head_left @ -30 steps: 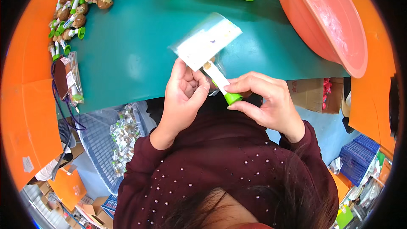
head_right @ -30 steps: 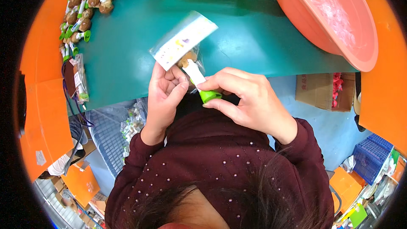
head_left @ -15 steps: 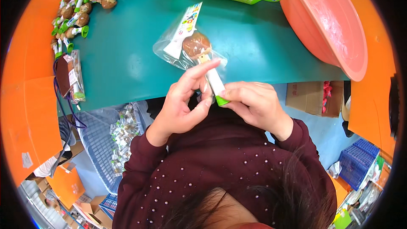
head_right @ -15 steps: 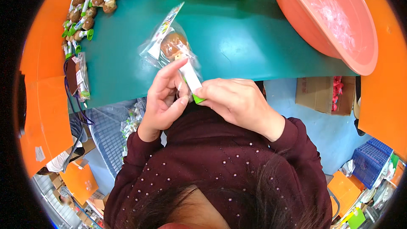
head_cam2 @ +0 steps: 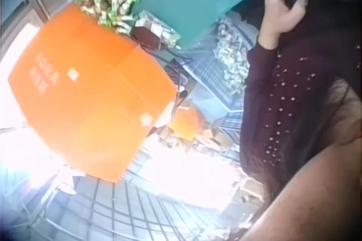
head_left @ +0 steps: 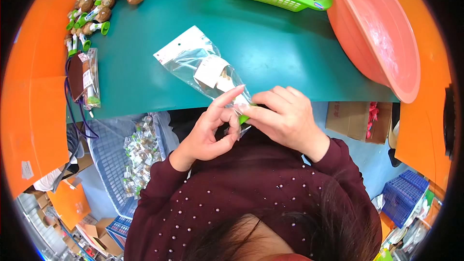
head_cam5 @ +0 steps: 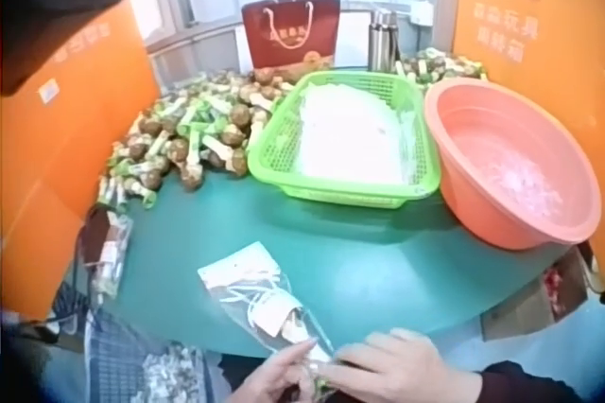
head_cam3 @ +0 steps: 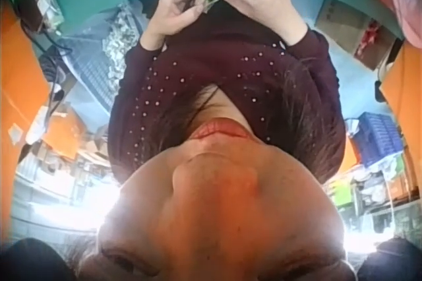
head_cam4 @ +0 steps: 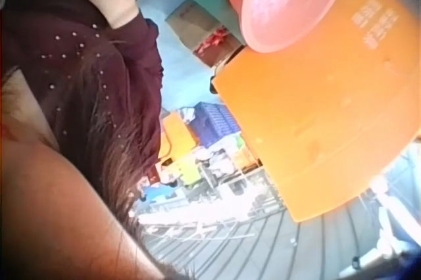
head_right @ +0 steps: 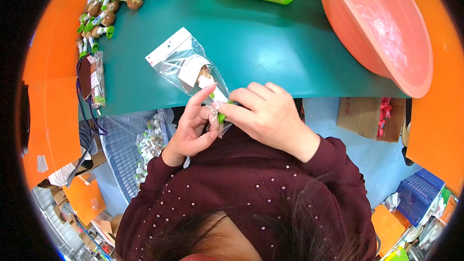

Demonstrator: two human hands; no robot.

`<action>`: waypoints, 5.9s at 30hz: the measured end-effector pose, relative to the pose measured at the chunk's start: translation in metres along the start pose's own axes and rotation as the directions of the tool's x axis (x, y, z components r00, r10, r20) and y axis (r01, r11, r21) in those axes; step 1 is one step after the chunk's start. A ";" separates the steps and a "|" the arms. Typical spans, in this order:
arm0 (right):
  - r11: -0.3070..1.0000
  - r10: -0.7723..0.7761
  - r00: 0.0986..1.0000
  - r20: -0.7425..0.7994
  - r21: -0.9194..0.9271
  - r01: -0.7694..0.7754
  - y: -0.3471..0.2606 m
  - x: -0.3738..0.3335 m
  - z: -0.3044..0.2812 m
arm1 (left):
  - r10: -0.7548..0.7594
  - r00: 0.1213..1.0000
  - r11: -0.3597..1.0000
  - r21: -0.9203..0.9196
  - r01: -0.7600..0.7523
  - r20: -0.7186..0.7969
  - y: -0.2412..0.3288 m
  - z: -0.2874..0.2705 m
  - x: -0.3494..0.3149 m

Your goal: The recorder is packaging small brown and green toy components into clear plastic bags at a workstation.

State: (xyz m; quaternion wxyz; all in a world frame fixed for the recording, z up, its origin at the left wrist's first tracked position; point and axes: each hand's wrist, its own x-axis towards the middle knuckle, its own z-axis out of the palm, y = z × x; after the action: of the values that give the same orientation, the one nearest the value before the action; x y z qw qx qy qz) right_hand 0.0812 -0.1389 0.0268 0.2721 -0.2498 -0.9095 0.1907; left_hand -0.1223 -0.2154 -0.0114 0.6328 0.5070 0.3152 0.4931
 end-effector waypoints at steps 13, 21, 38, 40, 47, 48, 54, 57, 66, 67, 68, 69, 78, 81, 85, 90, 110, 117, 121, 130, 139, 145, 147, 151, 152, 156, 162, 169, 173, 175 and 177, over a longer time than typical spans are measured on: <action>0.924 -0.381 0.893 -0.240 -0.131 0.359 -0.020 0.012 0.028 | -0.111 0.751 0.912 -0.366 -0.183 -0.651 0.038 -0.014 -0.021; 0.920 -0.344 0.871 -0.352 0.060 0.388 -0.019 0.000 0.035 | -0.162 0.887 0.836 -0.538 -0.109 -0.432 0.028 0.004 0.008; 0.989 -0.145 0.982 -0.121 0.001 0.146 0.008 -0.030 0.043 | -0.637 0.770 0.646 -0.573 0.504 -0.040 -0.016 0.009 0.005; 0.992 -0.129 0.989 -0.075 0.009 0.130 0.008 -0.024 0.041 | -0.631 0.774 0.653 -0.574 0.494 -0.051 -0.023 0.001 0.002; 0.987 0.078 0.978 -0.192 0.153 -0.049 0.018 0.029 0.019 | -0.586 0.810 0.688 -0.528 0.498 0.000 -0.041 -0.013 -0.004; 0.987 0.079 0.978 -0.192 0.151 -0.050 0.020 0.034 0.026 | -0.586 0.810 0.688 -0.528 0.499 0.003 -0.040 -0.009 -0.003; 0.938 0.232 0.969 -0.083 0.282 -0.200 0.025 0.036 0.043 | -0.477 0.794 0.870 -0.331 0.365 -0.377 -0.028 0.007 -0.012; 0.921 0.231 0.962 -0.148 0.352 -0.167 0.031 0.029 0.052 | -0.551 0.783 0.822 -0.352 0.448 -0.289 -0.025 -0.010 -0.014; 0.924 -0.306 0.923 -0.235 -0.306 0.228 0.008 -0.047 0.046 | -0.568 0.793 0.706 -0.624 0.333 -0.219 -0.037 0.003 -0.003; 0.916 -0.266 0.942 -0.203 -0.357 0.181 0.009 -0.057 0.051 | -0.565 0.790 0.706 -0.635 0.314 -0.238 -0.038 0.007 -0.001; 0.934 -0.135 0.963 -0.233 -0.355 0.045 0.008 -0.062 0.056 | -0.562 0.786 0.705 -0.645 0.293 -0.257 -0.040 0.009 -0.001; 0.929 -0.063 0.968 -0.244 -0.368 -0.032 0.009 -0.065 0.061 | -0.562 0.779 0.717 -0.632 0.293 -0.277 -0.045 0.011 -0.004; 0.940 -0.004 0.908 -0.419 -0.312 -0.140 0.004 -0.088 0.079 | -0.570 0.773 0.769 -0.515 0.380 -0.280 -0.056 0.030 0.003; 0.976 0.049 0.919 -0.390 -0.176 -0.126 0.008 -0.084 0.076 | -0.572 0.796 0.757 -0.500 0.421 -0.197 -0.074 0.027 0.001; 0.986 0.116 0.907 -0.404 -0.063 -0.155 0.020 -0.077 0.078 | -0.559 0.822 0.701 -0.593 0.396 -0.111 -0.071 0.024 0.003; 0.972 0.006 0.913 -0.408 -0.212 -0.100 0.023 -0.071 0.084 | -0.593 0.798 0.717 -0.520 0.465 -0.104 -0.067 0.007 -0.012; 0.962 0.038 0.981 -0.191 -0.258 -0.087 0.005 -0.048 0.078 | -0.149 0.777 0.898 0.245 0.365 -0.612 -0.059 0.009 -0.020; 0.978 0.042 0.955 -0.295 -0.184 -0.100 0.015 -0.053 0.081 | 0.037 0.843 0.769 0.554 0.318 -0.536 -0.058 0.012 -0.013; 0.963 0.037 0.953 -0.301 -0.244 -0.115 0.011 -0.050 0.086 | -0.061 0.852 0.768 0.520 0.373 -0.520 -0.055 0.012 -0.019; 0.918 0.041 0.973 -0.226 -0.375 -0.126 0.008 -0.036 0.072 | 0.100 0.752 0.870 0.424 0.252 -0.651 -0.067 0.018 -0.043; 0.969 -0.064 0.952 -0.300 -0.248 -0.013 0.004 -0.060 0.057 | -0.494 0.797 0.865 -0.105 0.490 -0.348 -0.062 0.020 -0.054; 0.980 0.125 0.974 -0.189 -0.127 -0.151 -0.010 -0.067 0.072 | -0.416 0.837 0.909 -0.138 0.393 -0.355 -0.055 0.031 -0.047; 0.979 0.078 0.971 -0.226 -0.167 -0.118 -0.011 -0.072 0.074 | -0.377 0.842 0.926 -0.189 0.328 -0.386 -0.058 0.034 -0.048; 0.954 -0.096 0.942 -0.322 -0.298 -0.004 -0.013 -0.082 0.082 | -0.340 0.833 0.940 -0.135 0.314 -0.437 -0.056 0.042 -0.047; 0.928 -0.205 0.920 -0.334 -0.366 0.074 -0.012 -0.084 0.084 | -0.353 0.812 0.935 -0.153 0.319 -0.464 -0.055 0.043 -0.047; 0.973 -0.058 0.941 -0.334 -0.228 -0.021 -0.019 -0.079 0.092 | -0.295 0.822 0.949 -0.048 0.313 -0.486 -0.058 0.039 -0.050; 0.996 -0.052 0.964 -0.261 -0.078 0.033 -0.008 -0.073 0.084 | -0.367 0.798 0.930 -0.193 0.313 -0.478 -0.057 0.035 -0.043; 0.997 0.022 0.697 -0.717 -0.035 -0.067 0.037 -0.071 -0.031 | -0.394 0.811 0.908 -0.049 0.415 -0.434 -0.046 0.020 -0.041; 0.737 0.198 0.806 -0.558 -0.457 -0.497 0.101 -0.085 -0.147 | -0.432 0.821 0.892 -0.042 0.450 -0.372 -0.045 0.021 -0.039; 0.499 0.484 0.838 -0.251 -0.708 -0.500 0.121 -0.087 -0.185 | -0.514 0.790 0.848 -0.057 0.527 -0.334 -0.046 0.021 -0.039; 0.489 0.697 0.704 -0.140 -0.625 -0.609 0.113 -0.065 -0.194 | -0.479 0.807 0.866 -0.033 0.500 -0.344 -0.041 0.022 -0.039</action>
State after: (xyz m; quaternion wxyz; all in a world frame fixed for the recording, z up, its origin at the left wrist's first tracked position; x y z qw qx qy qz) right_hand 0.2831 -0.0436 0.0975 0.0184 -0.6382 -0.7694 -0.0199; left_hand -0.1024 -0.2597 -0.0481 0.6588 0.3338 0.5542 0.3840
